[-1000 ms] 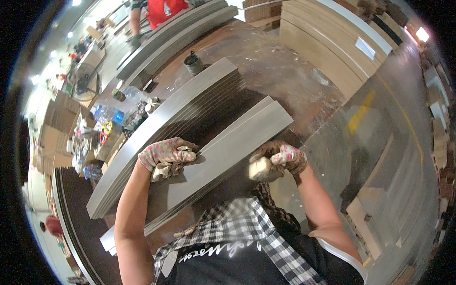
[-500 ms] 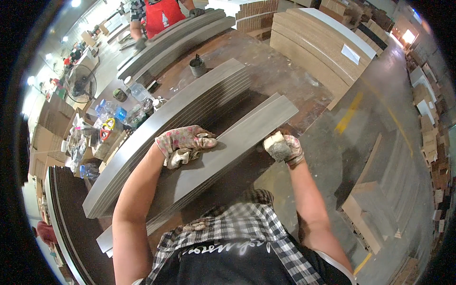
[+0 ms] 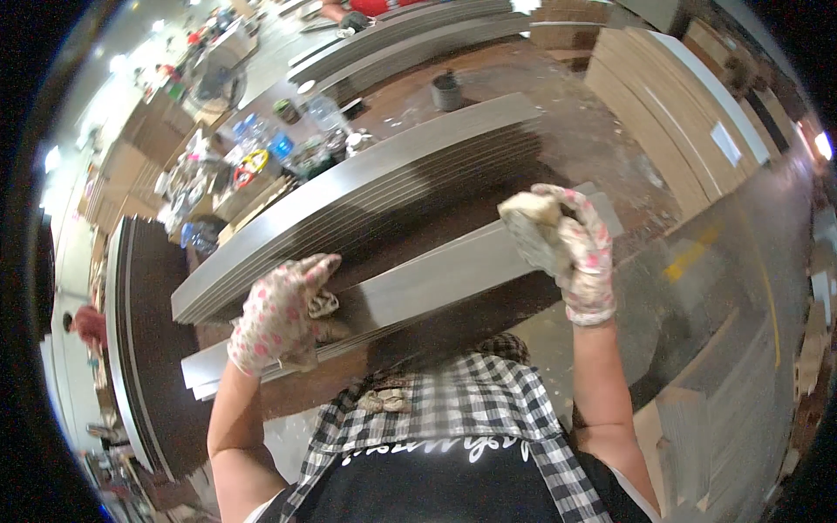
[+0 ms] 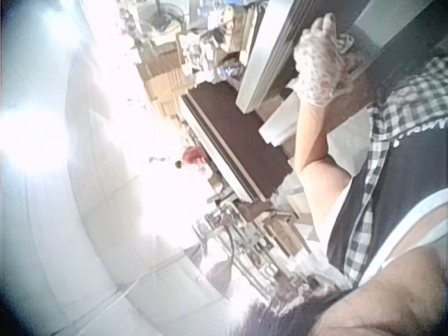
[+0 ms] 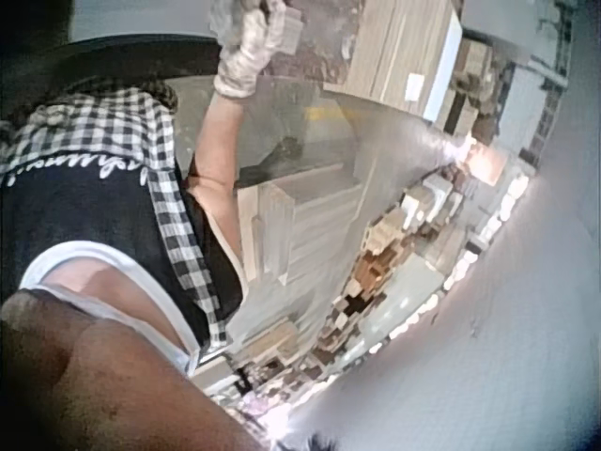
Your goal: The person picks up long wooden boards from a stack on the floor, places them on a workbench, and applies a substance from a container using a small block and a cloth to treat the surface.
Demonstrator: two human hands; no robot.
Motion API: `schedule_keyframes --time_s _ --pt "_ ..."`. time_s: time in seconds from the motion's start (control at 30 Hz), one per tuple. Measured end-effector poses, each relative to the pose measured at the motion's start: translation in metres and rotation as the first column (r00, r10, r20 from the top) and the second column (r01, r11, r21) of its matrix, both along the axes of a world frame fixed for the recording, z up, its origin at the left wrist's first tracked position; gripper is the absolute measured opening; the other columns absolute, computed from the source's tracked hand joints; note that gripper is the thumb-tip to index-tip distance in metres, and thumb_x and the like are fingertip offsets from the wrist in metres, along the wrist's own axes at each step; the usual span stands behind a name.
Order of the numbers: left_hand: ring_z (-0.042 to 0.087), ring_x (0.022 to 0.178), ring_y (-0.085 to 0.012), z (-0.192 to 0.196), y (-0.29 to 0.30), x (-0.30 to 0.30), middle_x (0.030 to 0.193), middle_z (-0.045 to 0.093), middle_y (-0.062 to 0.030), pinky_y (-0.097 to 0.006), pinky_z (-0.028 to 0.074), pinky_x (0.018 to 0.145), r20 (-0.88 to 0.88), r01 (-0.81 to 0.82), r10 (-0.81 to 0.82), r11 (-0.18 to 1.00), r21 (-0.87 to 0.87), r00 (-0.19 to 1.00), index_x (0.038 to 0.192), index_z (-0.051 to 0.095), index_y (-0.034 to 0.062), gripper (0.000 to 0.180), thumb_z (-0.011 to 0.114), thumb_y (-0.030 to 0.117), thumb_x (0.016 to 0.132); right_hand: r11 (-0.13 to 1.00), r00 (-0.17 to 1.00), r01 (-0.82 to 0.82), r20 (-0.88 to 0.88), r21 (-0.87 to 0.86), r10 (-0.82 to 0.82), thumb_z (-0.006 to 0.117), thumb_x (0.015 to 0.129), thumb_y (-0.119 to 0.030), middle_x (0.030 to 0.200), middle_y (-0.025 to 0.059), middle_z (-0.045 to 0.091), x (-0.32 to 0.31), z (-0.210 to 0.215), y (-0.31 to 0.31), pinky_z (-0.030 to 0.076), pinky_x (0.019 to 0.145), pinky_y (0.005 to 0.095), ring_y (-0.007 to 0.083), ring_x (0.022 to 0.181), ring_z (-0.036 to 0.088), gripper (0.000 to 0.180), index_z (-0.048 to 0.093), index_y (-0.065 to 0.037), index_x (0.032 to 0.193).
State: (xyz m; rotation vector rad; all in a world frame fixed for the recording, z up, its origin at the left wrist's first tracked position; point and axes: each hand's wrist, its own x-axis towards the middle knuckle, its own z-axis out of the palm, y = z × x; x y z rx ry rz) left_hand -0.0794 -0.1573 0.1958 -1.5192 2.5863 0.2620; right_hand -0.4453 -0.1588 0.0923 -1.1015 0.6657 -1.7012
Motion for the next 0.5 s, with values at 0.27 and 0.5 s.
schedule_keyframes --time_s 0.27,0.5 --pt "0.063 0.093 -0.0284 -0.007 0.048 0.017 0.099 0.062 -0.0112 -0.041 0.052 0.079 0.09 -0.149 0.147 0.989 0.008 0.985 0.145 0.045 0.0113 0.091 0.084 0.02 0.063 0.962 0.644 0.272 -0.737 -0.028 -0.204 0.062 0.094 -0.003 0.124 0.0065 0.062 0.051 0.023 -0.032 0.047 0.095 0.0285 0.0138 0.106 0.058 0.039 0.058 -0.002 0.132" --pt "0.065 0.104 -0.0287 -0.002 0.081 0.036 0.12 0.065 -0.0113 -0.04 0.055 0.087 -0.265 -0.272 0.228 0.952 -0.143 0.937 0.135 0.055 0.0128 0.074 0.082 0.015 0.066 0.977 0.675 0.209 -0.727 0.027 -0.125 0.055 0.101 -0.013 0.128 0.0075 0.059 0.06 0.04 -0.015 0.041 0.104 0.0319 0.0161 0.115 0.055 0.039 0.053 -0.002 0.138"
